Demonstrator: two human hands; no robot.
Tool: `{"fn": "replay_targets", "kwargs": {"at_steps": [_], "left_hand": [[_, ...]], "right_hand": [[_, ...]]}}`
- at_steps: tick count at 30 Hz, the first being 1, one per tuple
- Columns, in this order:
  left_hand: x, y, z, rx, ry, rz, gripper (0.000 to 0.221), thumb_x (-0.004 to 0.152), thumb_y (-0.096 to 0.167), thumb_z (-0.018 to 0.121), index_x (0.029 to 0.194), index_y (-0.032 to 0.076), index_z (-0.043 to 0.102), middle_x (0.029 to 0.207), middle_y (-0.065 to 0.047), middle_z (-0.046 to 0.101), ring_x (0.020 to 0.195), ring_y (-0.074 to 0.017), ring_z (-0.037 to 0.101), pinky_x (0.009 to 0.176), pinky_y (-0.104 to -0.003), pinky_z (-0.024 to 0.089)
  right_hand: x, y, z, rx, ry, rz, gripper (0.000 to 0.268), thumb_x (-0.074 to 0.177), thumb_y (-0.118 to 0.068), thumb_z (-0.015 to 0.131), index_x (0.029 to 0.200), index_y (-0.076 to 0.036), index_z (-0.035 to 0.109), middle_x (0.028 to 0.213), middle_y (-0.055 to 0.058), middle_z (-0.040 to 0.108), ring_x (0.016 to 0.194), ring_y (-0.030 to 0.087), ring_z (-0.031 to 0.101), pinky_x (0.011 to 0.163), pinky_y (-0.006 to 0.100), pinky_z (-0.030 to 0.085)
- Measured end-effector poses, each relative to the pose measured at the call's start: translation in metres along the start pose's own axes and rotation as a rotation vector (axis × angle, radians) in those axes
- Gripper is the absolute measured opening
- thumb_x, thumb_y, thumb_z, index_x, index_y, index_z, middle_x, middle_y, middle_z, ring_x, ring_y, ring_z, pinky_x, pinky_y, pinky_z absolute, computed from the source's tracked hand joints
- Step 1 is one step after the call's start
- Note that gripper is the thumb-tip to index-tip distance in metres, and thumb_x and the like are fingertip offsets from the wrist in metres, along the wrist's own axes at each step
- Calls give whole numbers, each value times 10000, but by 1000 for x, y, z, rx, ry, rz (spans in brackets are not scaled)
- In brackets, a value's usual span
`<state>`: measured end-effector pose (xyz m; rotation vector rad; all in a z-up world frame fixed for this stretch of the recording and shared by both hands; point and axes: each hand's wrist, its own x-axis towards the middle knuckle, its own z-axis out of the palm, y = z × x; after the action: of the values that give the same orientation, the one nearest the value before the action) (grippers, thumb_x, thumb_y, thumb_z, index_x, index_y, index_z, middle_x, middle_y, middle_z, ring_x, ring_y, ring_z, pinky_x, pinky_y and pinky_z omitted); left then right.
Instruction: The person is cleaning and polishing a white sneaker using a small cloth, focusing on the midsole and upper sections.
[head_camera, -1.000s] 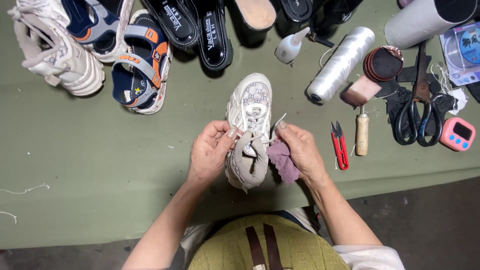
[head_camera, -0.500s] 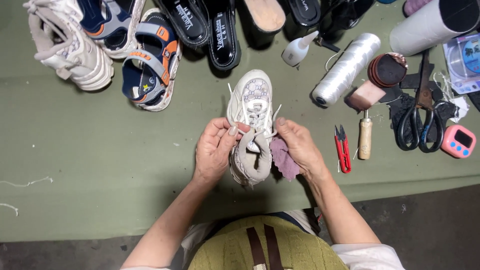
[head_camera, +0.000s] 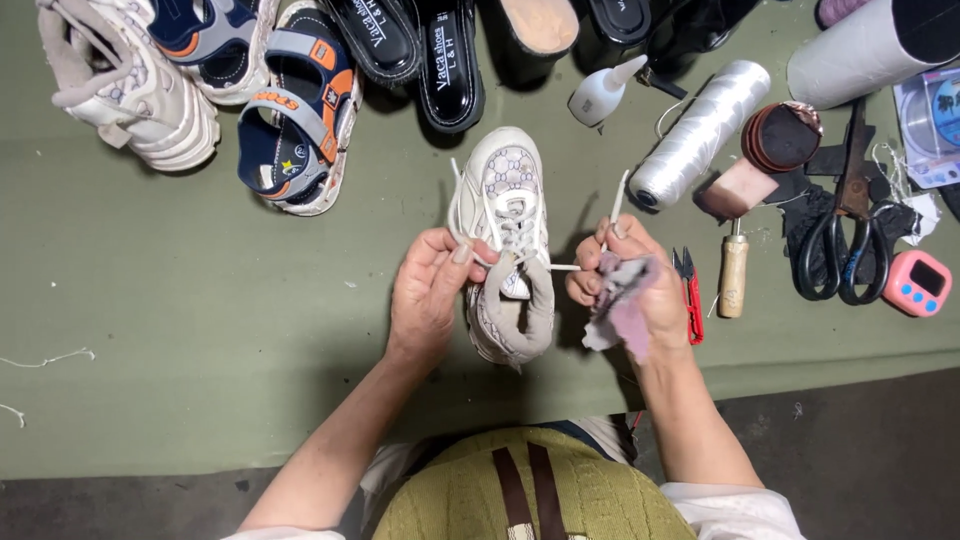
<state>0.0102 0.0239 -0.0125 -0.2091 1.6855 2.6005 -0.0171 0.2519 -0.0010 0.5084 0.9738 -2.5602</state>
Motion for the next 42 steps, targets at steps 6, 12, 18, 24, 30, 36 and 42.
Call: {"fn": "replay_targets", "kwargs": {"at_steps": [6,12,18,24,30,36,42], "left_hand": [[3,-4,-1,-104,47,54,137,1078,199,517,1114,67,501,947,-164,702,810,-112,596,791,-223,499],[12,29,7,32,-110,35,137,1028,138,605,1083,36,532,932,-180,717,796,-117,609,791,-240,519],[32,47,23,388,-286,-6,139,953,108,702,1084,63,698,813,-52,745,693,-15,575,640,-169,521],[40,19,6,681,-417,-8,221,801,25,746,1019,41,778,745,-129,729,584,-146,650,533,-283,577],[40,30,20,249,-305,-244,189,902,147,775,1073,71,751,772,-46,750,682,-22,613,605,-144,523],[43,56,24,123,-307,-412,274,872,215,801,1074,50,718,731,-57,736,600,-3,596,547,-128,504],[47,49,28,176,-365,-343,269,852,159,830,1068,41,722,771,-85,751,664,-39,654,599,-154,545]], "right_hand": [[1,1,-3,-106,-37,-97,63,1045,-138,560,1012,-86,549,737,135,596,549,226,559,545,341,441],[-16,-26,32,-376,-93,-318,118,1017,-119,601,1044,-19,545,804,262,652,604,268,653,556,366,520],[-19,-62,101,-1202,-569,-642,51,910,-28,726,956,-19,746,972,161,716,850,263,714,803,389,587],[-9,-50,129,-1322,-599,-699,112,955,-28,652,1024,-19,740,812,190,681,719,314,700,696,437,577],[-9,-52,74,-1348,-262,-663,212,914,-75,759,1116,-17,734,862,171,716,805,245,688,758,419,569],[24,-36,-6,-1487,44,-489,132,1056,-194,649,1083,-114,751,921,153,752,848,304,712,750,449,546],[9,-43,35,-1351,-224,-540,207,1045,-105,613,1197,-68,747,1160,163,745,1080,305,702,923,440,541]]}}
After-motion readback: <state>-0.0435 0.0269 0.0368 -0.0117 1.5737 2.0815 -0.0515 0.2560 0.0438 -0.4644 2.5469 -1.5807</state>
